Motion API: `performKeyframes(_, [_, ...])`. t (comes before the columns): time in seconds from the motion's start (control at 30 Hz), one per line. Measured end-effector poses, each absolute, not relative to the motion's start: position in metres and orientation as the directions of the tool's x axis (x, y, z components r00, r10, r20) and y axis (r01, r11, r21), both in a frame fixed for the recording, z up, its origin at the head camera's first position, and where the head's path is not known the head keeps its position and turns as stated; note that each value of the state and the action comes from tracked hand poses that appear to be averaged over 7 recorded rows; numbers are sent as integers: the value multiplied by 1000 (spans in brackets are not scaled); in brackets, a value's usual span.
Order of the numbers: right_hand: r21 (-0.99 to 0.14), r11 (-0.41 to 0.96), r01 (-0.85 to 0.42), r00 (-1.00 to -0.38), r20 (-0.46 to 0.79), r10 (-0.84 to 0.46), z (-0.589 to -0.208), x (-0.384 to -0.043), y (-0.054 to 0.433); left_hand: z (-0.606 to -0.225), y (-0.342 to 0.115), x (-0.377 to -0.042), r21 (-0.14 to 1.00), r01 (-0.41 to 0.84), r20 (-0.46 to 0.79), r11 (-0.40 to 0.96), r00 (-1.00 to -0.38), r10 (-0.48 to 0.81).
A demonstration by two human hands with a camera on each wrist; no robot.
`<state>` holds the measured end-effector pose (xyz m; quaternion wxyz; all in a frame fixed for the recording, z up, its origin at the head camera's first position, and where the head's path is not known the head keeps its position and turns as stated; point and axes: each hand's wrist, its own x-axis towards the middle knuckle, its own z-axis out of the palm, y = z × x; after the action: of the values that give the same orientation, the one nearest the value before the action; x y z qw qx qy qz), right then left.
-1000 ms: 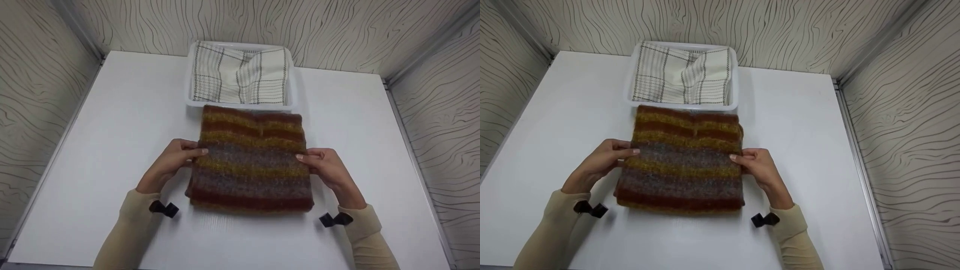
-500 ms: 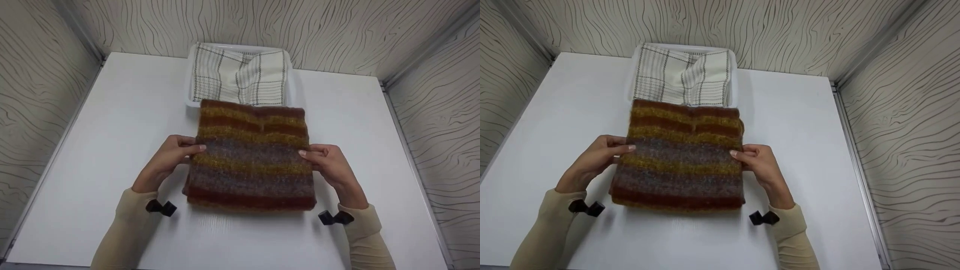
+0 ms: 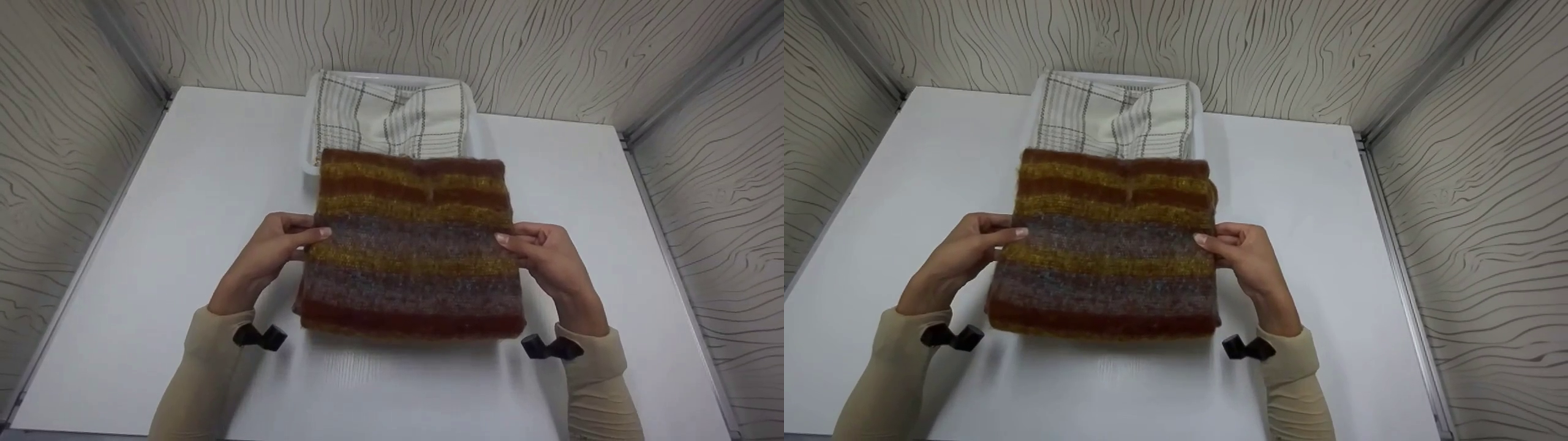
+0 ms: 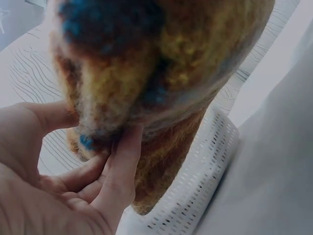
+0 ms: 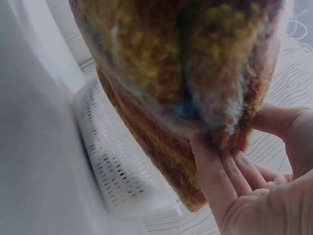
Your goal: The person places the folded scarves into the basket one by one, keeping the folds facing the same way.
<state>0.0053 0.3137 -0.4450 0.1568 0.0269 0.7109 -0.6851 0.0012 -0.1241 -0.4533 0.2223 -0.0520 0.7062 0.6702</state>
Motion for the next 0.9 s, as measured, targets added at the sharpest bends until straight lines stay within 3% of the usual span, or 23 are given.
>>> performKeyframes(0.33, [-984, -23, 174, -973, -169, -160, -432, 2, 310, -434, -123, 3, 930, -352, -366, 101, -905, 214])
performKeyframes(0.9, [-982, -91, 167, -984, -160, -79, -429, 4, 304, -433, -117, 2, 936, -352, -345, -7, -921, 183])
